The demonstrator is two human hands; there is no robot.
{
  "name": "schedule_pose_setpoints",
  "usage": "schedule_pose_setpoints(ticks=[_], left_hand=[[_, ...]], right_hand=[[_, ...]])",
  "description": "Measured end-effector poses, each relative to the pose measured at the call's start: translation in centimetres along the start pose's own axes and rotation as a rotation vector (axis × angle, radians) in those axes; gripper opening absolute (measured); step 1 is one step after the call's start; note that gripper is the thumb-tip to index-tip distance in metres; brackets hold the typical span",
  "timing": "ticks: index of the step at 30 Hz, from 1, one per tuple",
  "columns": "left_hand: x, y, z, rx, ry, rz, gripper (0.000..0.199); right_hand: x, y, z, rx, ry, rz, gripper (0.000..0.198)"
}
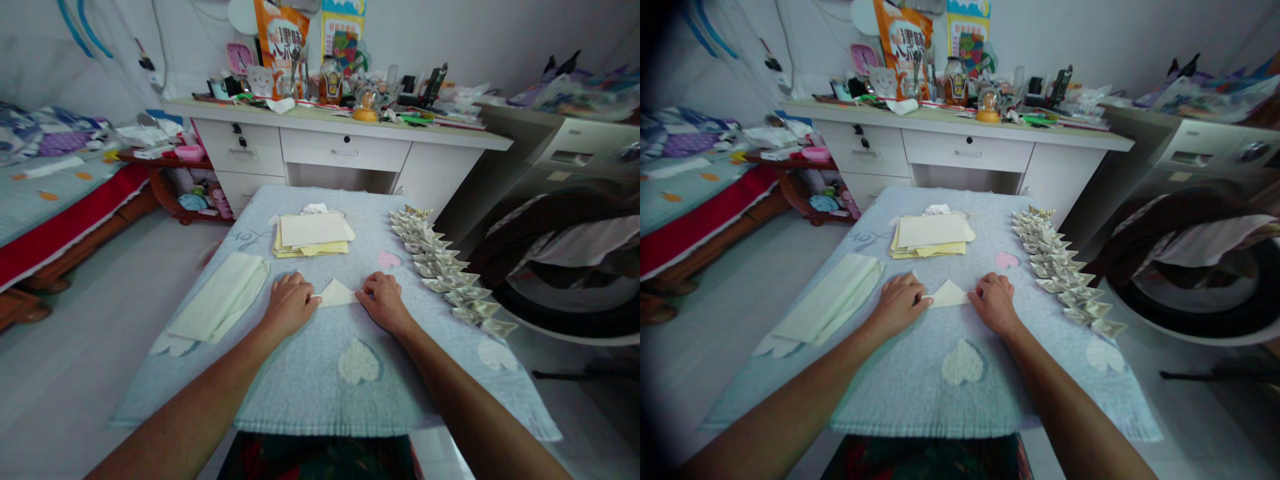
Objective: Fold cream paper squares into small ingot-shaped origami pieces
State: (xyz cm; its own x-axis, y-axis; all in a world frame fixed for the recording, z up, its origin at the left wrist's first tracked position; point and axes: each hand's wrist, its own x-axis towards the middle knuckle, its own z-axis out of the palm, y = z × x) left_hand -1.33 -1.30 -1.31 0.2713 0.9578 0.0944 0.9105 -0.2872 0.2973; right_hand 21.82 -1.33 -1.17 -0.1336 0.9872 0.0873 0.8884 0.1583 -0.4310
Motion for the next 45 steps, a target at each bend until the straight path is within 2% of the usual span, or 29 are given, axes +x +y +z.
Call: schedule_pose_setpoints(ticks=[4,11,27,36,38,40,43,45], left_hand=[[-0.1,0.1,-0.1,-0.008,-0.011,-0.004,0.022],[0.0,0.3,-0.4,0.016,-0.020,-0.004,0.023],[-0.1,0.5,-0.4,0.031,-0.027,-0.016,0.022],[-0.2,0.5,0.2,0.005,0.020,0.000,0.015],[-0.2,0.6,0.3,-0.006,0.055,0.052,0.028],[-0.1,0.6,0.5,-0.007,0.079,0.170,0.039],[-0.1,0.5,0.5,0.005,0.006,0.391,0.041],[-0.1,0.5,0.5,0.028,-0.069,0.482,0.037]], right_hand=[[0.0,0.2,-0.3,0.012,-0.034,-0.017,0.019],[0.2,0.2,0.0,0.001,-0.006,0.016,0.020],[-0.2,-0.3,0.0,-0.083,0.016,-0.002,0.018],[-0.4,-0.2,0.3,-0.102,0.034,-0.023,0.018],[-0.4,-0.2,0.3,-0.104,0.038,-0.016,0.017],[-0.4,-0.2,0.3,-0.103,0.049,-0.005,0.014],[-0.4,-0.1,0.4,-0.087,0.061,0.007,0.012],[-0.3,0.0,0.4,-0.072,0.065,0.017,0.010]])
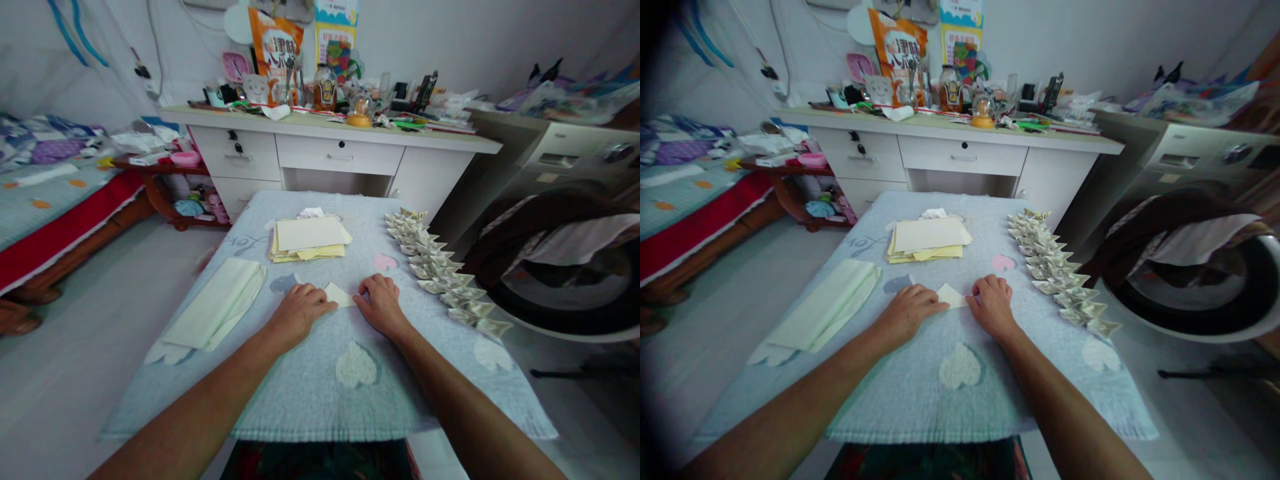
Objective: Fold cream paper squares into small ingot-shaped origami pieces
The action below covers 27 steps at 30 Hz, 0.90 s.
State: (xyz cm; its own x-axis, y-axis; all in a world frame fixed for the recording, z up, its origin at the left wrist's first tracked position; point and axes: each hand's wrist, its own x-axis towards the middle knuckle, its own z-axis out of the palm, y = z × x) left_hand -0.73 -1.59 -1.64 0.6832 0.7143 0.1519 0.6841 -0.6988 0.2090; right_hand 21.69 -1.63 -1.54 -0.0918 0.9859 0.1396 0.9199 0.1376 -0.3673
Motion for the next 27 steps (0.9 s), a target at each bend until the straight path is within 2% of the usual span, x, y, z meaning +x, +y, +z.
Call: schedule_pose_setpoints(ticks=[4,9,12,15,20,27], left_hand=[[-0.1,0.2,-0.1,0.048,-0.038,0.035,0.031],[-0.1,0.3,0.0,0.025,-0.048,0.010,0.035],[-0.1,0.3,-0.1,0.010,-0.046,0.006,0.035],[-0.1,0.3,-0.2,-0.003,-0.027,0.019,0.034],[0.0,0.2,-0.1,-0.037,-0.030,-0.002,0.033],[-0.4,-0.5,-0.5,-0.124,-0.010,0.026,0.035]], right_hand=[[0.3,0.7,-0.1,0.035,0.006,0.024,0.006],[0.6,1.9,-0.4,0.184,0.051,-0.001,0.011],[0.2,1.8,-1.0,0.309,0.147,-0.129,0.013],[-0.5,0.8,-1.5,0.371,0.109,-0.304,0.018],[-1.2,-0.8,-1.3,0.173,-0.119,-0.487,0.031],[-1.7,-1.6,-1.9,-0.143,-0.217,-0.552,0.030]])
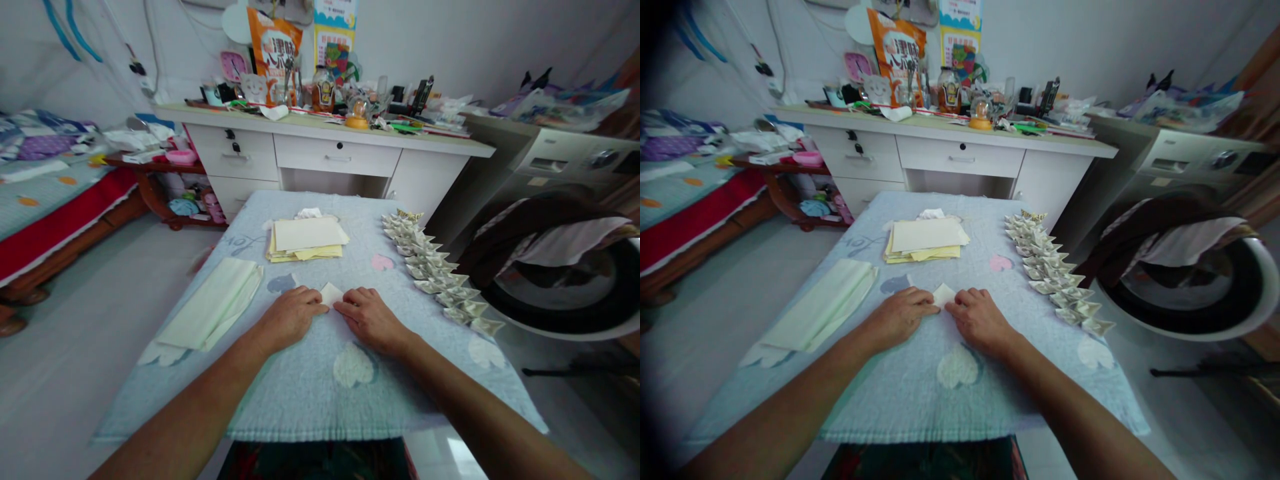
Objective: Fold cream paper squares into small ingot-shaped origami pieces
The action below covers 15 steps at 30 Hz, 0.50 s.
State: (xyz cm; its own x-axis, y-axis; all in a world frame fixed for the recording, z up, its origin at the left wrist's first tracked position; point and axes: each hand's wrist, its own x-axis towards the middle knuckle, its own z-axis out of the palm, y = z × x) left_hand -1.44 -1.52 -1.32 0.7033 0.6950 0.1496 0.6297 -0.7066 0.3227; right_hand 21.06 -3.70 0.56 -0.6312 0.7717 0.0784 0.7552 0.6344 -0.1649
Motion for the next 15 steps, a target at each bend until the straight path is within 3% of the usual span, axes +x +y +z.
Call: schedule_pose_setpoints(ticks=[5,15], left_hand=[[-0.6,-0.5,-1.0,-0.030,0.013,0.008,0.030],[-0.2,-1.5,-1.3,-0.205,0.083,-0.165,0.009]], right_hand=[[0.1,-1.2,-0.6,-0.087,-0.080,0.021,0.041],[1.0,-3.0,-0.6,-0.205,-0.104,0.079,0.050]])
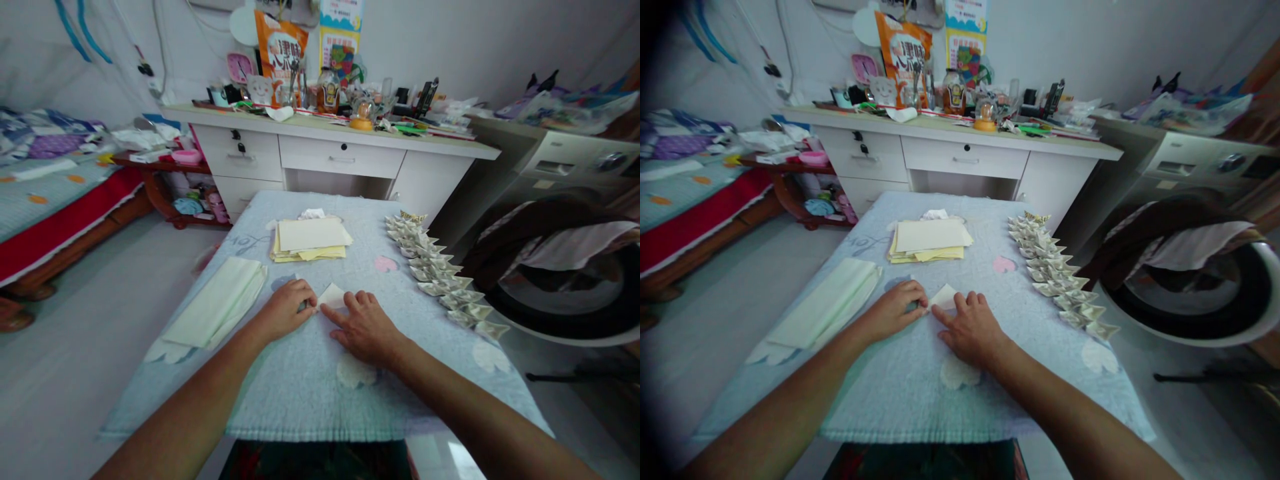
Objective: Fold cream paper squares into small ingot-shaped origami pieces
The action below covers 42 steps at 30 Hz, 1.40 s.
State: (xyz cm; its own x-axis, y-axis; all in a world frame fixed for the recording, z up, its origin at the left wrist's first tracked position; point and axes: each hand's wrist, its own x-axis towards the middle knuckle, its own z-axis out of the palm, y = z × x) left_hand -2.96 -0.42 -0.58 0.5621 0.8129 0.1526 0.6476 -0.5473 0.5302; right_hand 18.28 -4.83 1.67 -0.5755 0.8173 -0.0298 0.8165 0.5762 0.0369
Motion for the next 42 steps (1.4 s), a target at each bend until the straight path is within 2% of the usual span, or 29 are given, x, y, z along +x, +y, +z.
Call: schedule_pose_setpoints(ticks=[9,19,26,31,42], left_hand=[[0.1,-0.2,0.4,-0.017,-0.007,-0.059,0.007],[-0.1,-0.2,0.5,0.047,-0.011,-0.180,0.008],[-0.1,0.3,0.4,0.063,-0.027,-0.194,0.009],[-0.1,0.3,0.4,0.077,-0.046,-0.206,0.010],[-0.1,-0.1,0.5,0.080,-0.043,-0.194,0.011]], right_hand=[[-0.3,-0.7,0.3,0.043,0.002,0.034,0.050],[0.1,-2.0,0.1,-0.039,-0.025,0.080,0.052],[0.0,-2.1,0.1,-0.054,-0.002,0.075,0.051],[-0.9,-0.8,0.2,-0.012,0.006,0.107,0.049],[-5.3,4.4,2.1,-0.002,0.031,0.242,0.046]])
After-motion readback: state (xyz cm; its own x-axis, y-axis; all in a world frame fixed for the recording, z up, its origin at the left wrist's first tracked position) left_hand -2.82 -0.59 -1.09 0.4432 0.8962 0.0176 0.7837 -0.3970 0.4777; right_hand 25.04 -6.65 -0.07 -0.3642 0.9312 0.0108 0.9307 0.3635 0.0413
